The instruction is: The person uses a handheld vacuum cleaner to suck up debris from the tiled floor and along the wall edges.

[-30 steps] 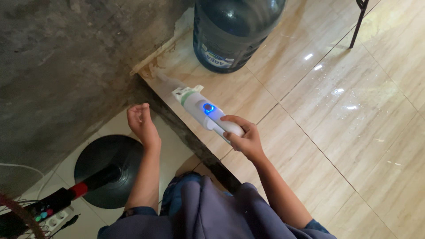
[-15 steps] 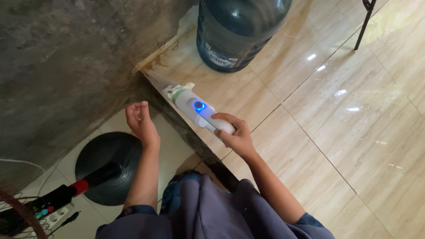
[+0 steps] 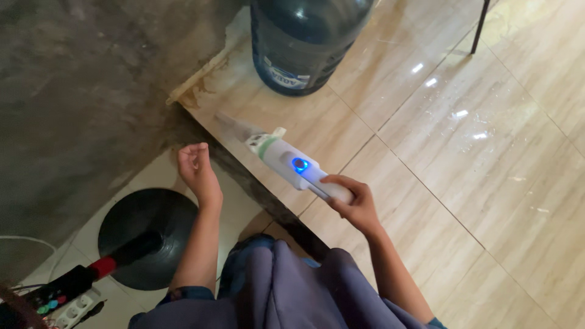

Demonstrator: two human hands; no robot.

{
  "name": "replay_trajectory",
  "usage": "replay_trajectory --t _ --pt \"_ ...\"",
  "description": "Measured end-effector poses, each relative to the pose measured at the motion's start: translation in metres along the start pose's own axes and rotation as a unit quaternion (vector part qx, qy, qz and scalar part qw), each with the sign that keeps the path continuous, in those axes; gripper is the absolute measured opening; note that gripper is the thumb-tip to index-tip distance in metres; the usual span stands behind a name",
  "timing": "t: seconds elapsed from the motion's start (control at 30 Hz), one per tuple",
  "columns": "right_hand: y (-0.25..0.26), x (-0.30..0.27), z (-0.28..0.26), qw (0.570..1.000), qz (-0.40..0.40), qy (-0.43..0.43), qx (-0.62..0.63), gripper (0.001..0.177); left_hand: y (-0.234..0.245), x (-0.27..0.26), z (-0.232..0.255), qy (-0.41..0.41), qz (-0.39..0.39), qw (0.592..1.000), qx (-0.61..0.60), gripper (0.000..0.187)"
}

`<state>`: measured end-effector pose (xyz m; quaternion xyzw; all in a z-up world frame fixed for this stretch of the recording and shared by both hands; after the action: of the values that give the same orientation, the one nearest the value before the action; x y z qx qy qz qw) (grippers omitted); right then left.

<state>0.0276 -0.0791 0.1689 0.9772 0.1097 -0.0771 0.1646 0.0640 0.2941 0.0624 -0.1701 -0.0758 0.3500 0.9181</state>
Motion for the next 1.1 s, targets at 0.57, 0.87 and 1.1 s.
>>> replay_trajectory --t 0.57,0.87,1.1 --pt "0.111 -0.150 0.079 0.989 0.143 -0.034 -0.009 0.036 -0.090 -0.049 -0.012 0.027 -0.141 0.990 0.014 0.012" --pt "0.142 -0.236 0.081 0.970 0.227 -0.074 -0.036 0.036 -0.132 -0.076 -0.021 0.030 -0.211 0.977 0.011 0.012" --pt "0.146 -0.285 0.085 0.945 0.299 -0.130 -0.014 0.036 -0.162 -0.101 -0.030 0.040 -0.255 0.966 0.026 0.011"
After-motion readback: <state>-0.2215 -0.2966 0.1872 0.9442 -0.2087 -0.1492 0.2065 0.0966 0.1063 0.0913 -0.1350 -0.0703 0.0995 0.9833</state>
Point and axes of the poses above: each hand's wrist, its own x-axis towards the middle knuckle, its own y-axis out of the back of the hand, z = x × y, the point moved 9 cm from there along x, towards the middle knuckle, and after that the axes turned 6 degrees about -x, right-handed, at the moved point
